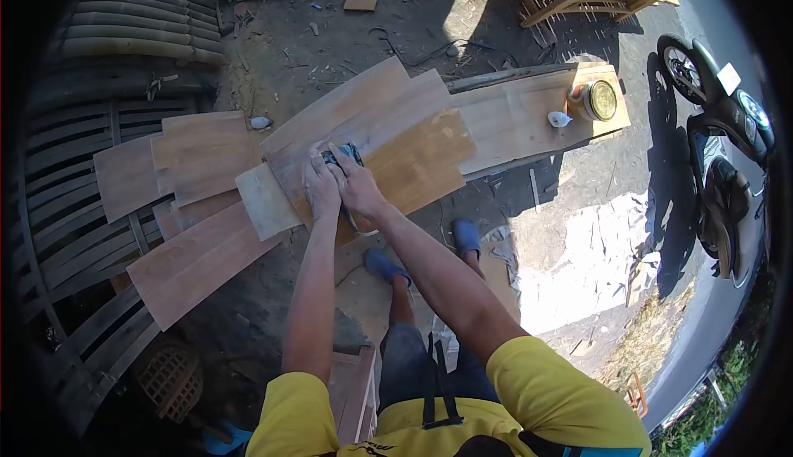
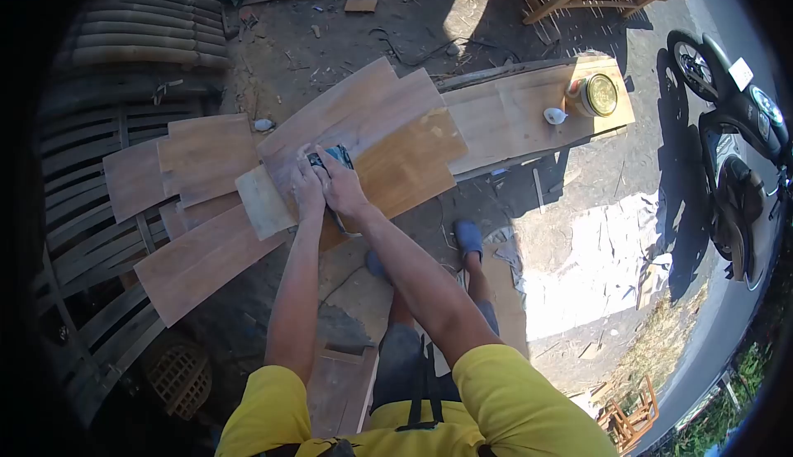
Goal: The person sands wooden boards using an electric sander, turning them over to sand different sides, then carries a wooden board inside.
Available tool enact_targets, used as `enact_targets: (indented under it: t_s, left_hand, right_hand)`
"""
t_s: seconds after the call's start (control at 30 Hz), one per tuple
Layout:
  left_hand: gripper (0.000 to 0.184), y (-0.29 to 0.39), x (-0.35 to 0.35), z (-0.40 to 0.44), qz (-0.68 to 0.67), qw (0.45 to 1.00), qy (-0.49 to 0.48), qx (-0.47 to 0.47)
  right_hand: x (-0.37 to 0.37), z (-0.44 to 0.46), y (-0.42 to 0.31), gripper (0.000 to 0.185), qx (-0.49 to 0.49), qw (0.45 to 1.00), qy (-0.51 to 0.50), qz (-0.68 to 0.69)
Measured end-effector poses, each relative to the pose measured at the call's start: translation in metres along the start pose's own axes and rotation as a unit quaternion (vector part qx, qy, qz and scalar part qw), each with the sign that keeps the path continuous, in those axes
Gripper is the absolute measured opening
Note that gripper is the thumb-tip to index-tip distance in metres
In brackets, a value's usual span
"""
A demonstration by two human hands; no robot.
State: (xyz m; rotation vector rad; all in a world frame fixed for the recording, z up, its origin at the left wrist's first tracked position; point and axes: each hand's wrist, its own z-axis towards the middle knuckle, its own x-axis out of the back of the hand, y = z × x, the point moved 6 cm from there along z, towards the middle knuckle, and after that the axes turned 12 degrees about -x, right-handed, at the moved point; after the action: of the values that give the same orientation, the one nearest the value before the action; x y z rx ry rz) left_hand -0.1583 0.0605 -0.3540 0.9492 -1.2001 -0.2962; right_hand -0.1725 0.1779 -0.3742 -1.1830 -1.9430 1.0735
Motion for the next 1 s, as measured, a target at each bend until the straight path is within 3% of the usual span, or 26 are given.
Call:
enact_targets:
  t_s: [0.03,0.1,0.2,0.27,0.3,0.33,0.4,0.6,0.7,0.8,0.9,1.0]
  left_hand:
    - [0.036,-0.001,0.0,-0.002,0.006,1.0,-0.003,0.001]
    - [0.033,0.007,0.01,0.0,0.111,0.992,0.033,-0.047]
    - [0.037,0.028,0.007,0.001,0.201,0.977,-0.047,-0.057]
    - [0.037,0.033,-0.005,0.003,0.243,0.965,-0.06,-0.074]
    - [0.038,0.037,-0.012,0.006,0.28,0.953,-0.064,-0.096]
    - [0.038,0.04,-0.021,0.007,0.282,0.952,-0.071,-0.095]
    - [0.038,0.06,-0.051,0.011,0.261,0.945,-0.103,-0.168]
    - [0.042,0.133,-0.14,0.024,0.247,0.912,-0.198,-0.261]
    - [0.042,0.17,-0.182,0.028,0.233,0.912,-0.242,-0.237]
    - [0.045,0.193,-0.22,0.029,0.205,0.906,-0.241,-0.282]
    - [0.048,0.206,-0.233,0.032,0.204,0.918,-0.249,-0.233]
    - [0.049,0.186,-0.224,0.035,0.206,0.935,-0.186,-0.222]
  right_hand:
    - [0.007,0.002,-0.001,0.05,-0.003,1.0,-0.002,0.006]
    - [0.01,0.008,0.008,0.047,-0.089,0.976,-0.149,0.131]
    - [0.098,-0.001,0.029,0.038,-0.101,0.991,0.02,0.084]
    - [0.193,-0.012,0.08,0.028,-0.008,0.96,0.276,-0.044]
    - [0.238,-0.029,0.089,0.025,-0.036,0.924,0.358,-0.129]
    - [0.275,-0.032,0.127,0.026,-0.066,0.903,0.396,-0.154]
    - [0.316,-0.041,0.134,0.032,0.004,0.856,0.429,-0.288]
    - [0.321,-0.01,0.142,0.047,0.075,0.815,0.385,-0.426]
    - [0.318,-0.003,0.152,0.051,0.076,0.816,0.394,-0.416]
    - [0.316,-0.002,0.161,0.054,0.069,0.814,0.392,-0.422]
    - [0.317,-0.003,0.158,0.053,0.076,0.819,0.39,-0.414]
    - [0.316,-0.001,0.156,0.053,0.067,0.817,0.38,-0.429]
